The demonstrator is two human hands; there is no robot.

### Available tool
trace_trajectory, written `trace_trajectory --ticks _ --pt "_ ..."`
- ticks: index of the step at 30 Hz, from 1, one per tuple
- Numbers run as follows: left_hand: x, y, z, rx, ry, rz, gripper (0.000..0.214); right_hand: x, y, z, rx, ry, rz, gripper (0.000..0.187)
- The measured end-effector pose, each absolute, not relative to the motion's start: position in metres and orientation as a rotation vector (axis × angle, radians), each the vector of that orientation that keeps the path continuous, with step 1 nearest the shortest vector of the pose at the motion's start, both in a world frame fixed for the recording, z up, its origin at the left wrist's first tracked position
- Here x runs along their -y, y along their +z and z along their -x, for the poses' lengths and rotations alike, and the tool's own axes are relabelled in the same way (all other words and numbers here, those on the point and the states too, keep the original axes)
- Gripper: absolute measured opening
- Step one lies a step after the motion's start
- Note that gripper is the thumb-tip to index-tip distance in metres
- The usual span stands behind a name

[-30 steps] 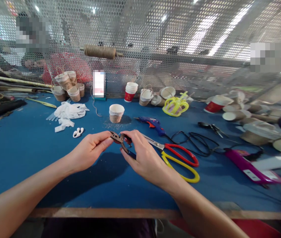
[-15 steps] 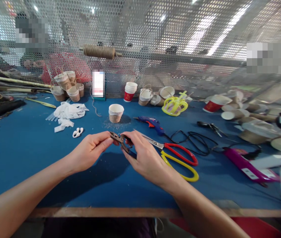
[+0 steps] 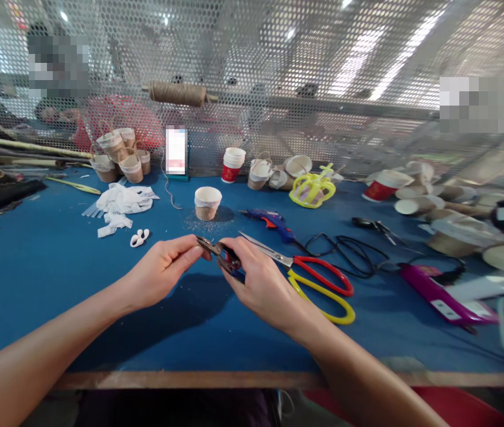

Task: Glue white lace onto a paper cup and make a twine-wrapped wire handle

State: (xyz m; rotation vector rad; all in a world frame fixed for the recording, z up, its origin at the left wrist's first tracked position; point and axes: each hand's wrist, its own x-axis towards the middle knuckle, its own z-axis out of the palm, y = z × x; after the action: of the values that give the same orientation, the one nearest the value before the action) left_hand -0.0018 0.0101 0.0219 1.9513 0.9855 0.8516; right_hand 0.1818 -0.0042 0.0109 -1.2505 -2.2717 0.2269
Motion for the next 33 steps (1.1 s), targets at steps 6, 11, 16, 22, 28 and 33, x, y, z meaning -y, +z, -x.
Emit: trace_trajectory --ticks 6,11,16,22,28,33 --pt "-0.0102 0.0206 0.0034 -1.006 0.823 -1.934 0.026 0.0041 0.0093 -0.1816 2.254 0.247 1.264 0.023" --pt "-0.0118 0.0186 0.0057 -0.959 0.772 -1.897 0.031 0.0042 0.0104 -0.1806 2.248 0.290 1.300 0.021" --pt "-0.0124 0.0173 0.0053 -0.953 0.868 -1.873 0.025 0.0043 0.0126 -0.1792 2.229 0.306 1.289 0.023" --pt "-0.0128 0.0150 0.0042 -0.919 0.894 -1.869 0.021 0.0045 0.0153 -0.1791 2.231 0.365 1.267 0.024" --pt "-0.0123 0.0152 0.0044 -0.933 0.926 -1.920 0.021 0.0048 0.0127 -0.1799 2.222 0.338 1.283 0.022" --pt "-0.0123 0.0160 0.0039 -0.952 0.932 -1.943 0.020 0.0046 0.0093 -0.1803 2.236 0.267 1.314 0.021"
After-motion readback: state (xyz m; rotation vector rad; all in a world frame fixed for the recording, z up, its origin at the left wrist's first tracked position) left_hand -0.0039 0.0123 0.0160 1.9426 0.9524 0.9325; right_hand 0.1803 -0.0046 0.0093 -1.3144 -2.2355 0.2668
